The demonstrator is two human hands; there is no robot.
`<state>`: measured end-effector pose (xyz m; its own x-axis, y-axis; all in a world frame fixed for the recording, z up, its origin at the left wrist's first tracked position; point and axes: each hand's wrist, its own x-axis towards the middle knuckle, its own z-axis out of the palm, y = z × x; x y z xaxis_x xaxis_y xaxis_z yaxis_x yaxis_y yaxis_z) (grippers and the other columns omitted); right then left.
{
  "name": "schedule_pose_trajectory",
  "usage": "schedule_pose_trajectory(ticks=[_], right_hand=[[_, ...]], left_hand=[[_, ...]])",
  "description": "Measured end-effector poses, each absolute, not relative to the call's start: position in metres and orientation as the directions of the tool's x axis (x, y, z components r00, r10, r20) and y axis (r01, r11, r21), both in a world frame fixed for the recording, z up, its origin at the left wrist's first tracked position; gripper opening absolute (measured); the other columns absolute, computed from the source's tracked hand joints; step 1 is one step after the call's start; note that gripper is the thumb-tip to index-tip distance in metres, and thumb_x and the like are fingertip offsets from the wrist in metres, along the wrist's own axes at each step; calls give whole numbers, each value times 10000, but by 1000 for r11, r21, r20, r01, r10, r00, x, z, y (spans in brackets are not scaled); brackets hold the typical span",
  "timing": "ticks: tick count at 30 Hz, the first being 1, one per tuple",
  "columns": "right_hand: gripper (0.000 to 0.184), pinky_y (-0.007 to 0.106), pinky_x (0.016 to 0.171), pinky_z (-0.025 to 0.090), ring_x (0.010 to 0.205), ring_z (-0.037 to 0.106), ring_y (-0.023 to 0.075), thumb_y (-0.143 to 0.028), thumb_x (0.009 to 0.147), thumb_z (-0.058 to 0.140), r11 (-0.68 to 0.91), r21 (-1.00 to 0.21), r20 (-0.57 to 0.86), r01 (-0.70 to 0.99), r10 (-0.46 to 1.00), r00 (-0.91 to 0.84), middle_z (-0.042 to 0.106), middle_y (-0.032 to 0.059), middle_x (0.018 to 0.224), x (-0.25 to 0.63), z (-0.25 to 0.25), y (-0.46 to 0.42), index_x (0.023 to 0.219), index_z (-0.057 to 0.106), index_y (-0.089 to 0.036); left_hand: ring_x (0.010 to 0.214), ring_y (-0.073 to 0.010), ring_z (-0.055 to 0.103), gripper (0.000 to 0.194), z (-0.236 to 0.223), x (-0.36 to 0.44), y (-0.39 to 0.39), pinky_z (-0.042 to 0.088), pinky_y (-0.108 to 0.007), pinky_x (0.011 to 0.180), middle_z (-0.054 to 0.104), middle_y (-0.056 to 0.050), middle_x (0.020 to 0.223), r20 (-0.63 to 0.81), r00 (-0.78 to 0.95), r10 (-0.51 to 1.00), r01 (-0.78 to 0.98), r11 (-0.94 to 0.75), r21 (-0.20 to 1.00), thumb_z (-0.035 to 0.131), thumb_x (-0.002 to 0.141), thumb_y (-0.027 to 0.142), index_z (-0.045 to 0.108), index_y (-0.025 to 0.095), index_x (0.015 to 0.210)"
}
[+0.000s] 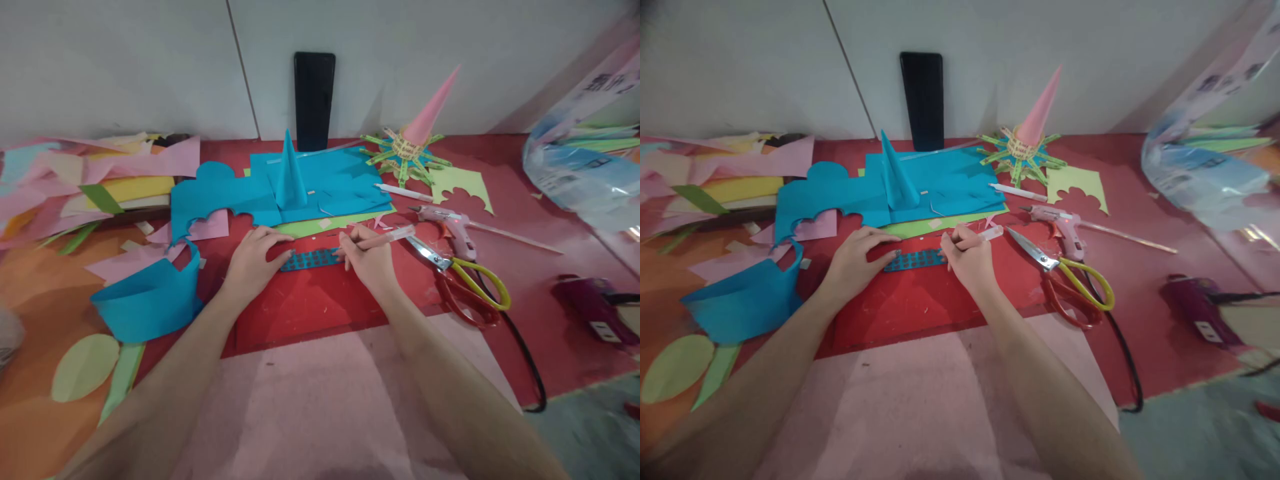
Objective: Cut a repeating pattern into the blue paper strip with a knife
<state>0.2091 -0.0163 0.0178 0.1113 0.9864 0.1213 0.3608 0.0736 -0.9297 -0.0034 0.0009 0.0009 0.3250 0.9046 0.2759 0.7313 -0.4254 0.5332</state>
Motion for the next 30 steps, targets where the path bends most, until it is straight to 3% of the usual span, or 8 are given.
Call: schedule_pose_trajectory(ticks=[30], right_hand=[[325,230,525,473,548,670,177,-283,808,529,99,-935,124,342,991,52,443,-74,348,210,13,-15,546,343,-236]], left_hand=[[951,-199,548,190,1,-3,1,422,-339,867,589,-27,985,275,322,906,731,-423,535,561,849,290,640,221,1008]])
